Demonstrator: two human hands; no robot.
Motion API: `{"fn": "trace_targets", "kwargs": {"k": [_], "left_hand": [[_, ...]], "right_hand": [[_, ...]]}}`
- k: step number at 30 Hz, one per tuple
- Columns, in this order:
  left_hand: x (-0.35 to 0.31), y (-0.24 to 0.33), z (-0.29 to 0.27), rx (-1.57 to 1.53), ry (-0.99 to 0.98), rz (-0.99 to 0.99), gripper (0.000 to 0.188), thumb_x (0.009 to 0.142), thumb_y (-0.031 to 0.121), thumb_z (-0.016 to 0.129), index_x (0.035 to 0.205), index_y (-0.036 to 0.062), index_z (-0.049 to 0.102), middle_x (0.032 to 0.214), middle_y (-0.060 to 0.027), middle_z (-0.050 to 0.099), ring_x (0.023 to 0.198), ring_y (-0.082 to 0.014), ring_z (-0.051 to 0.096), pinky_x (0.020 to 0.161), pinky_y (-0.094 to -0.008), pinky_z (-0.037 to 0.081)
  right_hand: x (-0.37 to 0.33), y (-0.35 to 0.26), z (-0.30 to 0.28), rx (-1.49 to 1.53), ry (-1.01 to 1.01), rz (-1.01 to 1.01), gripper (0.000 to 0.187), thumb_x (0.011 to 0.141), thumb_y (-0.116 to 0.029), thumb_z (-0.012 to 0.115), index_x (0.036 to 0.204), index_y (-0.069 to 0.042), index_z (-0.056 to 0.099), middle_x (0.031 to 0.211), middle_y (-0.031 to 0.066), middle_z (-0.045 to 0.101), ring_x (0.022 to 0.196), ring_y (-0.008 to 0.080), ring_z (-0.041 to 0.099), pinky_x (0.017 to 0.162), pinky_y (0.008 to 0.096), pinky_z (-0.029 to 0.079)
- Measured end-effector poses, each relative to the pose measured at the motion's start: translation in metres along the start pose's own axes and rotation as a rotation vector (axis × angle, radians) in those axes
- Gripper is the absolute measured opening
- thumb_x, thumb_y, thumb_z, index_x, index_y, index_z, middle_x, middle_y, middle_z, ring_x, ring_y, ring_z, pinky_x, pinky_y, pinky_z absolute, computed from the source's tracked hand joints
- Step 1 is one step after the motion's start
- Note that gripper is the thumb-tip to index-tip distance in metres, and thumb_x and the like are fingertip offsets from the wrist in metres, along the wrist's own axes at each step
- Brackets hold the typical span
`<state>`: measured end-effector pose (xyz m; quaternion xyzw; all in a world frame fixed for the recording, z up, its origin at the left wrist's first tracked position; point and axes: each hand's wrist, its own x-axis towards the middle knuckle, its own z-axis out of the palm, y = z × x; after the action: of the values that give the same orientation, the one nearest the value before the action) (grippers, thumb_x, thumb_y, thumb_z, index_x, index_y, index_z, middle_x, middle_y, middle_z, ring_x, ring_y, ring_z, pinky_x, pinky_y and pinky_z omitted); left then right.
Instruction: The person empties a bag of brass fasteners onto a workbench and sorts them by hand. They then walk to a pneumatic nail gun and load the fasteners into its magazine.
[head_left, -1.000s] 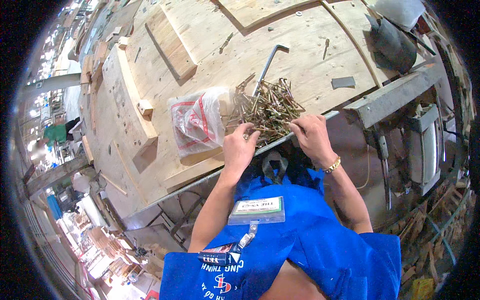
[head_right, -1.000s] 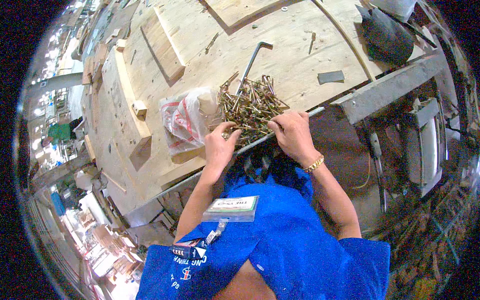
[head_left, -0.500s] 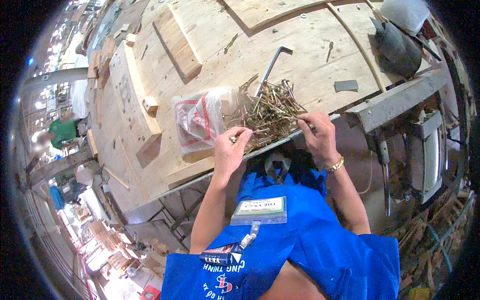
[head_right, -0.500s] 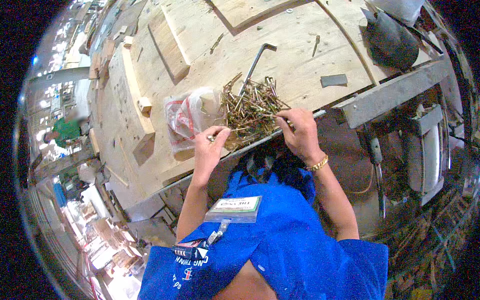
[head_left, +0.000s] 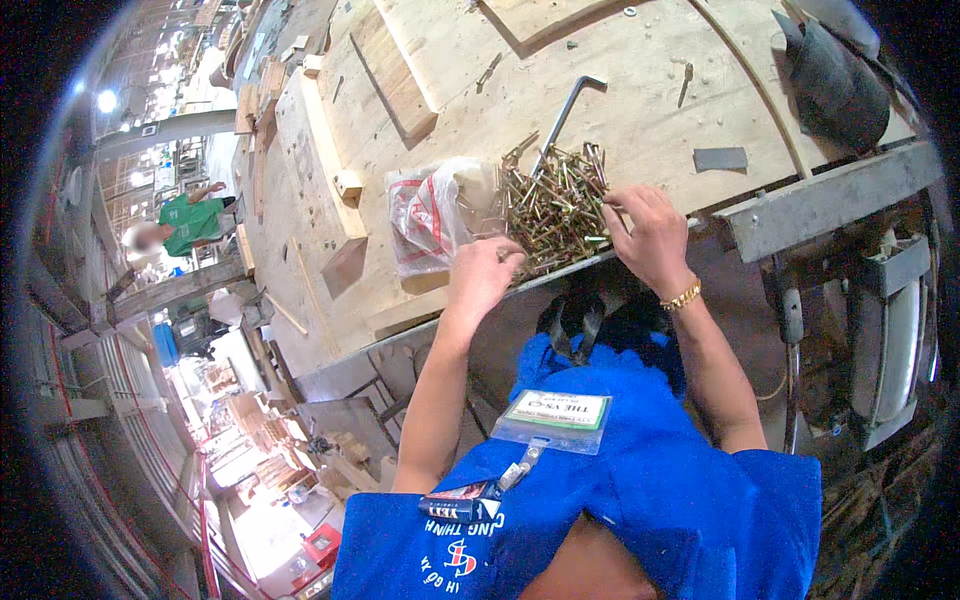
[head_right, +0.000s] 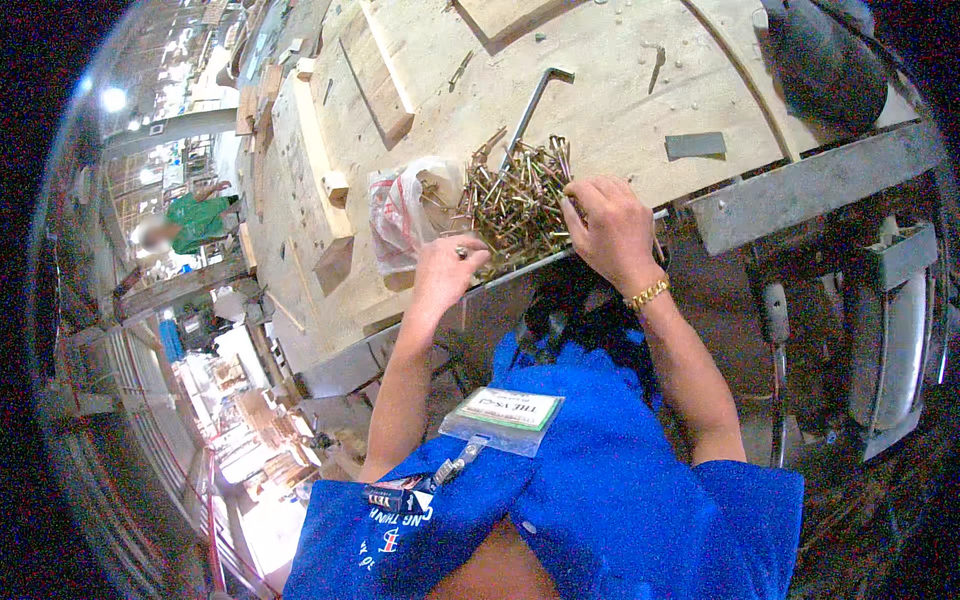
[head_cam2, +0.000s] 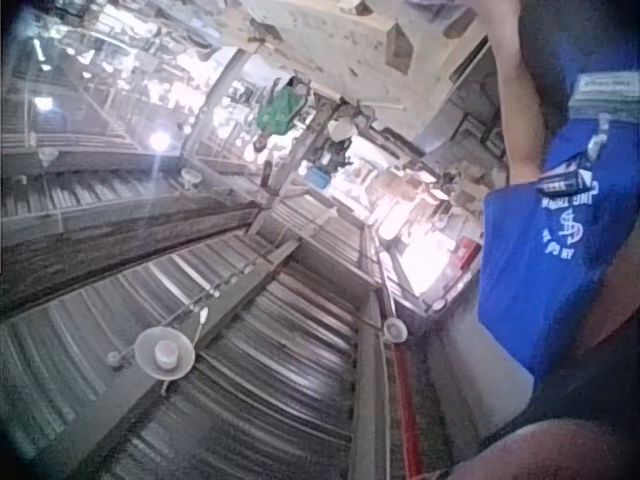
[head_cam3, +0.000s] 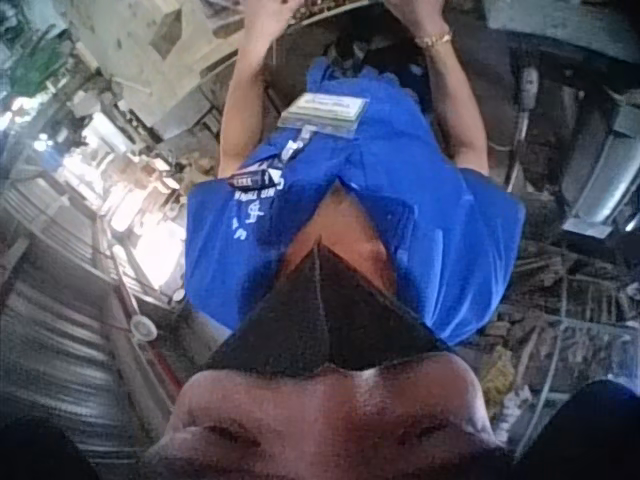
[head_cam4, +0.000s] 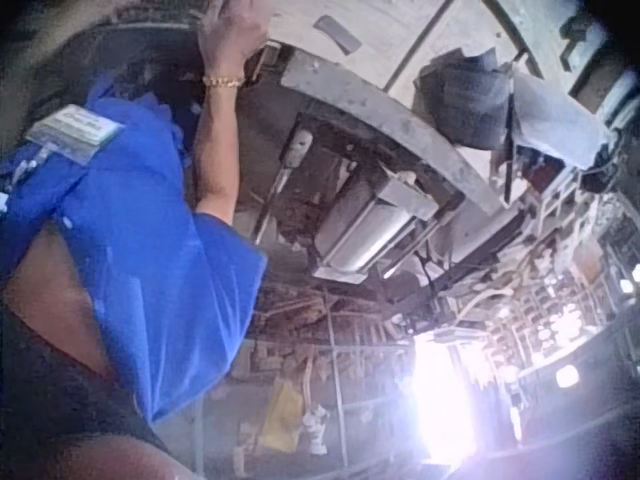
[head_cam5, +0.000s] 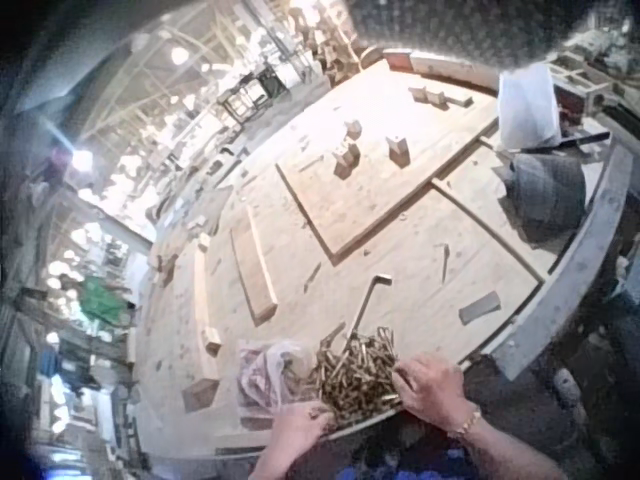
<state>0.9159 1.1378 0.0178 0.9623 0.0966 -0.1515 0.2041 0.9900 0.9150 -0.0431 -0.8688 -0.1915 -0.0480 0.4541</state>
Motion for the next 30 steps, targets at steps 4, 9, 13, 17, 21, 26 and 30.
{"fn": "trace_targets", "kwargs": {"k": [4, 9, 13, 17, 21, 26, 30], "left_hand": [[0.001, -0.008, 0.025, 0.309, -0.104, -0.027, 0.021, 0.074, 0.024, 0.067, 0.085, 0.0060, 0.070, 0.088, -0.0184, 0.066, 0.081, -0.0355, 0.064, 0.073, -0.0438, 0.050], [0.002, -0.010, 0.015, -0.058, -0.069, -0.047, 0.027, 0.075, 0.025, 0.070, 0.091, 0.0038, 0.069, 0.083, -0.0152, 0.068, 0.077, -0.0318, 0.066, 0.074, -0.0390, 0.050], [0.002, 0.002, -0.019, -0.418, 0.191, 0.070, 0.024, 0.075, 0.025, 0.073, 0.088, 0.0059, 0.069, 0.082, -0.0125, 0.068, 0.071, -0.0331, 0.064, 0.069, -0.0393, 0.051], [0.014, -0.031, -0.043, -0.028, 0.543, -0.113, 0.031, 0.074, 0.028, 0.074, 0.095, 0.0086, 0.063, 0.079, -0.0127, 0.068, 0.070, -0.0370, 0.064, 0.065, -0.0420, 0.051], [0.019, -0.052, -0.043, 0.137, 0.424, -0.291, 0.048, 0.071, 0.029, 0.072, 0.111, 0.0132, 0.050, 0.074, -0.0171, 0.065, 0.072, -0.0370, 0.065, 0.064, -0.0477, 0.049], [0.017, -0.082, -0.046, -0.179, 0.405, -0.206, 0.038, 0.069, 0.010, 0.064, 0.105, 0.0098, 0.053, 0.075, -0.0127, 0.063, 0.070, -0.0327, 0.063, 0.066, -0.0401, 0.049], [0.011, -0.081, -0.071, -0.256, 0.358, -0.198, 0.034, 0.069, 0.005, 0.061, 0.102, 0.0061, 0.053, 0.065, -0.0123, 0.060, 0.059, -0.0223, 0.062, 0.059, -0.0354, 0.048]], "right_hand": [[-0.004, 0.000, 0.004, 0.005, 0.043, -0.046, 0.009, 0.079, -0.018, 0.064, 0.084, -0.011, 0.062, 0.079, 0.0069, 0.060, 0.075, 0.0266, 0.058, 0.064, 0.0379, 0.048], [0.000, 0.002, 0.004, -0.047, 0.021, -0.031, 0.007, 0.078, -0.016, 0.064, 0.082, -0.011, 0.061, 0.078, 0.0059, 0.059, 0.074, 0.0254, 0.059, 0.061, 0.0369, 0.049], [-0.002, 0.000, 0.008, -0.081, 0.027, -0.031, 0.007, 0.078, -0.016, 0.065, 0.082, -0.011, 0.061, 0.080, 0.0059, 0.061, 0.076, 0.0256, 0.060, 0.062, 0.0360, 0.049], [-0.001, -0.006, 0.009, -0.075, 0.029, -0.014, 0.008, 0.078, -0.010, 0.065, 0.085, -0.008, 0.062, 0.082, 0.0080, 0.063, 0.076, 0.0262, 0.061, 0.065, 0.0341, 0.050], [0.018, -0.038, 0.009, 0.227, 0.032, -0.007, 0.019, 0.079, 0.003, 0.061, 0.096, -0.004, 0.063, 0.085, 0.0131, 0.063, 0.078, 0.0286, 0.061, 0.070, 0.0337, 0.050], [0.055, -0.078, 0.069, 0.339, -0.396, -0.367, 0.023, 0.079, 0.001, 0.056, 0.101, -0.003, 0.061, 0.096, 0.0161, 0.063, 0.094, 0.0351, 0.061, 0.080, 0.0403, 0.049], [0.098, -0.090, 0.129, 0.180, -0.893, -0.396, 0.028, 0.077, -0.002, 0.052, 0.105, -0.002, 0.058, 0.097, 0.0222, 0.062, 0.092, 0.0381, 0.060, 0.080, 0.0422, 0.048]]}}
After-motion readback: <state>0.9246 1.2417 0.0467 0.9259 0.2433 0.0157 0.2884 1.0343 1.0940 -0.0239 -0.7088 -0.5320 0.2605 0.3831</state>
